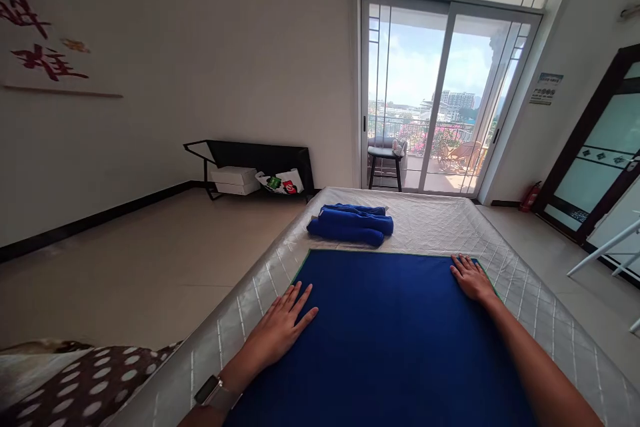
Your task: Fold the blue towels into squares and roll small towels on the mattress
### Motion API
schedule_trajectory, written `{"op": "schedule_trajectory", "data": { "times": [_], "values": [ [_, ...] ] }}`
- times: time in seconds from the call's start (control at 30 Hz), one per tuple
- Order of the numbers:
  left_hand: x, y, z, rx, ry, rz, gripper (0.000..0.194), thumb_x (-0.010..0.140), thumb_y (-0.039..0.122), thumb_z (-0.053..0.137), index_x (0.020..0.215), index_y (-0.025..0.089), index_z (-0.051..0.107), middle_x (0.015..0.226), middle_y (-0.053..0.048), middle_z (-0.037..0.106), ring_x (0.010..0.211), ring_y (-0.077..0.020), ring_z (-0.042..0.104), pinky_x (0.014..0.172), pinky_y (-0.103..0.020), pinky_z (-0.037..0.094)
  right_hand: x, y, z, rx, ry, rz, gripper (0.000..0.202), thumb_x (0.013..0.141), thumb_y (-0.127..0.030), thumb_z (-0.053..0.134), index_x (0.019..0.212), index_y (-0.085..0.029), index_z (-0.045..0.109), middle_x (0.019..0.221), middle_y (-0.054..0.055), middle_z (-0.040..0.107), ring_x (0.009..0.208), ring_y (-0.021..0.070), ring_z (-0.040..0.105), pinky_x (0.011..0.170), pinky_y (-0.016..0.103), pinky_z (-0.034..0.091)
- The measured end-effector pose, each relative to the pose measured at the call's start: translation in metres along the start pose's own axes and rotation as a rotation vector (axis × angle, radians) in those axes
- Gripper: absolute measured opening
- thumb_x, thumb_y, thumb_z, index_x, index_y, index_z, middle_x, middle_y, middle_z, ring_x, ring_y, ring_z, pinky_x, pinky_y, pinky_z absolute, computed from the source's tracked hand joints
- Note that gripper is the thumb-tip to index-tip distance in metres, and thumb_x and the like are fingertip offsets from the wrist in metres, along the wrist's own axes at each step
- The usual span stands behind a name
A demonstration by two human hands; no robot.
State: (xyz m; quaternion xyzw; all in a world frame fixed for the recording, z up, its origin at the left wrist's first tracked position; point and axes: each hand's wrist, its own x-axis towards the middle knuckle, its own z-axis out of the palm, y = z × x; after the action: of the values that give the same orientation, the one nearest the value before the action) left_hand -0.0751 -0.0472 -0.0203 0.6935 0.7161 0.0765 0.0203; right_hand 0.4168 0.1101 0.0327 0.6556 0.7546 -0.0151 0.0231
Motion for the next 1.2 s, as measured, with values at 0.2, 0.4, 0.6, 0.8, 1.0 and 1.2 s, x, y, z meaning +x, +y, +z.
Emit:
{"op": "schedule_trajectory", "data": {
  "times": [0.2, 0.4, 0.6, 0.8, 1.0, 1.2],
  "values": [
    [0.000, -0.001, -0.001, 0.009, 0.023, 0.016, 0.071, 0.098, 0.062, 0.025, 0.156, 0.021, 0.027, 0.163, -0.010, 0.024, 0.152, -0.0272, 0.018, 0.122, -0.047, 0.021, -0.003, -0.006, -0.006, 0.005, -0.007, 0.006, 0.060, 0.103, -0.044, 0.017, 0.158, -0.022, 0.023, 0.165, 0.005, 0.018, 0.152, 0.0222, 0.015, 0.121, 0.046, 0.019],
    [-0.002, 0.004, -0.005, 0.039, 0.039, 0.002, 0.073, 0.098, 0.063, 0.026, 0.156, 0.020, 0.029, 0.163, -0.011, 0.024, 0.151, -0.0275, 0.020, 0.122, -0.047, 0.021, -0.014, -0.013, -0.016, 0.023, -0.014, 0.090, 0.059, 0.103, -0.042, 0.018, 0.158, -0.021, 0.026, 0.164, 0.007, 0.022, 0.151, 0.0232, 0.019, 0.121, 0.045, 0.020],
    [0.002, -0.002, 0.006, 0.038, 0.080, 0.009, 0.070, 0.098, 0.062, 0.026, 0.156, 0.022, 0.029, 0.163, -0.010, 0.025, 0.150, -0.0266, 0.023, 0.121, -0.046, 0.025, -0.075, 0.030, -0.022, 0.034, -0.003, 0.268, 0.060, 0.100, -0.035, 0.019, 0.156, -0.014, 0.031, 0.162, 0.010, 0.028, 0.150, 0.0267, 0.022, 0.119, 0.049, 0.024],
    [0.006, -0.016, 0.016, 0.118, 0.086, 0.102, 0.058, 0.099, 0.047, 0.034, 0.152, 0.025, 0.038, 0.161, -0.008, 0.030, 0.149, -0.0283, 0.027, 0.119, -0.048, 0.028, -0.193, 0.087, -0.015, 0.088, 0.159, 0.379, 0.055, 0.092, -0.036, 0.031, 0.130, -0.015, 0.064, 0.144, 0.014, 0.055, 0.135, 0.0287, 0.048, 0.112, 0.044, 0.037],
    [0.004, -0.024, 0.010, 0.309, 0.035, 0.229, 0.053, 0.092, 0.020, 0.043, 0.141, 0.037, 0.053, 0.160, -0.001, 0.033, 0.149, -0.0284, 0.027, 0.118, -0.049, 0.029, -0.275, 0.055, -0.017, 0.431, 0.096, 0.375, 0.043, 0.090, -0.048, 0.037, 0.098, -0.027, 0.074, 0.104, 0.009, 0.076, 0.100, 0.0266, 0.069, 0.088, 0.035, 0.052],
    [0.002, -0.014, -0.014, 0.346, -0.032, 0.227, 0.055, 0.089, 0.018, 0.044, 0.140, 0.036, 0.055, 0.157, -0.003, 0.038, 0.146, -0.0298, 0.033, 0.115, -0.049, 0.034, -0.277, 0.023, -0.058, 0.295, -0.125, 0.574, 0.033, 0.090, -0.047, 0.051, 0.085, -0.022, 0.073, 0.096, 0.012, 0.076, 0.096, 0.0289, 0.070, 0.074, 0.034, 0.048]
  ]
}}
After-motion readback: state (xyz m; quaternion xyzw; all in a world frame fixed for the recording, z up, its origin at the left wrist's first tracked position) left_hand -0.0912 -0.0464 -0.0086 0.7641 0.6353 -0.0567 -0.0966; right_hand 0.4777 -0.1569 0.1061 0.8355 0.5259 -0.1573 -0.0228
